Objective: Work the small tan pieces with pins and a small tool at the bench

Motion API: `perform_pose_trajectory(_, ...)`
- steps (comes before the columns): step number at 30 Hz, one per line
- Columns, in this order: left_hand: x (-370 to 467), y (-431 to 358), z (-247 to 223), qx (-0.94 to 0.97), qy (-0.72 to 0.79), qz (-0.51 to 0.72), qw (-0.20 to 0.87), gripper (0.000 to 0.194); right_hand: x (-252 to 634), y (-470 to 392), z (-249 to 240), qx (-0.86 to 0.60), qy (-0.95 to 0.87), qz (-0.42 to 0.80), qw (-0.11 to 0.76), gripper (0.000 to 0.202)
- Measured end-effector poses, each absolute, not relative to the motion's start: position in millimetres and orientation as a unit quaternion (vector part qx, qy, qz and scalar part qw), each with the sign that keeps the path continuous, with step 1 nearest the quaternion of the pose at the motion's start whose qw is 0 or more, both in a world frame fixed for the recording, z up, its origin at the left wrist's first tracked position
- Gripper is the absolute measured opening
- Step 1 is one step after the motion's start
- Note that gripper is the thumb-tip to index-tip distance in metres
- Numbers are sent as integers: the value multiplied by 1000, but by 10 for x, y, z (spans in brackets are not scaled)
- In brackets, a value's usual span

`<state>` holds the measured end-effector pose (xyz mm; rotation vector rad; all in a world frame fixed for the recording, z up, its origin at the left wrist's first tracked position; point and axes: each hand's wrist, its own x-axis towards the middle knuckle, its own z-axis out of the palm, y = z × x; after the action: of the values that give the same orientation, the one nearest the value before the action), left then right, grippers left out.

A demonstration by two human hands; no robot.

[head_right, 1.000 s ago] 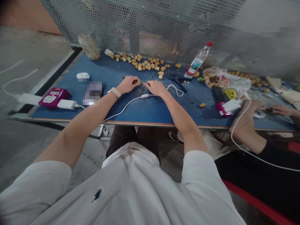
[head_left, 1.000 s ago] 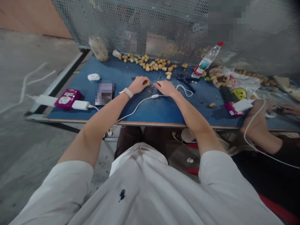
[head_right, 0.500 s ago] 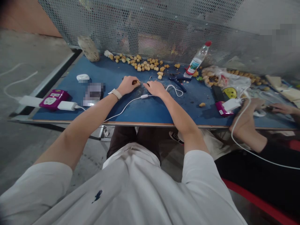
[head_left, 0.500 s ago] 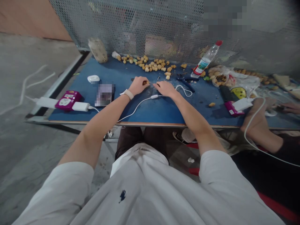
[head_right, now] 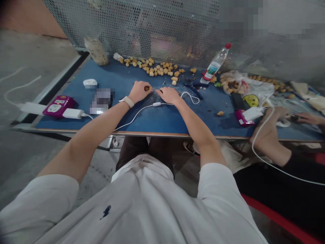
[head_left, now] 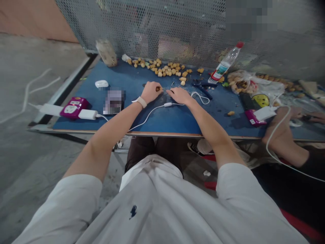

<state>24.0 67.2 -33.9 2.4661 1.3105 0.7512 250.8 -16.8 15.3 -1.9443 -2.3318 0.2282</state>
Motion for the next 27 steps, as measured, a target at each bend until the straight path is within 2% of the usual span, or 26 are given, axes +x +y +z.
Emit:
perform_pose_trajectory(13, 268, 648, -328, 836, 467, 259, 128, 22, 2495, -151, 150, -649, -754, 82, 53, 64)
perform_pose_trajectory(20, 289, 655, -335, 829, 458, 288, 141, 14, 2527, -142, 146, -646, -756, 91, 52, 75)
perform_pose_trajectory(27, 296, 666, -358, 827, 457, 295, 141, 15, 2542, -107, 110, -644, -756, 101, 55, 78)
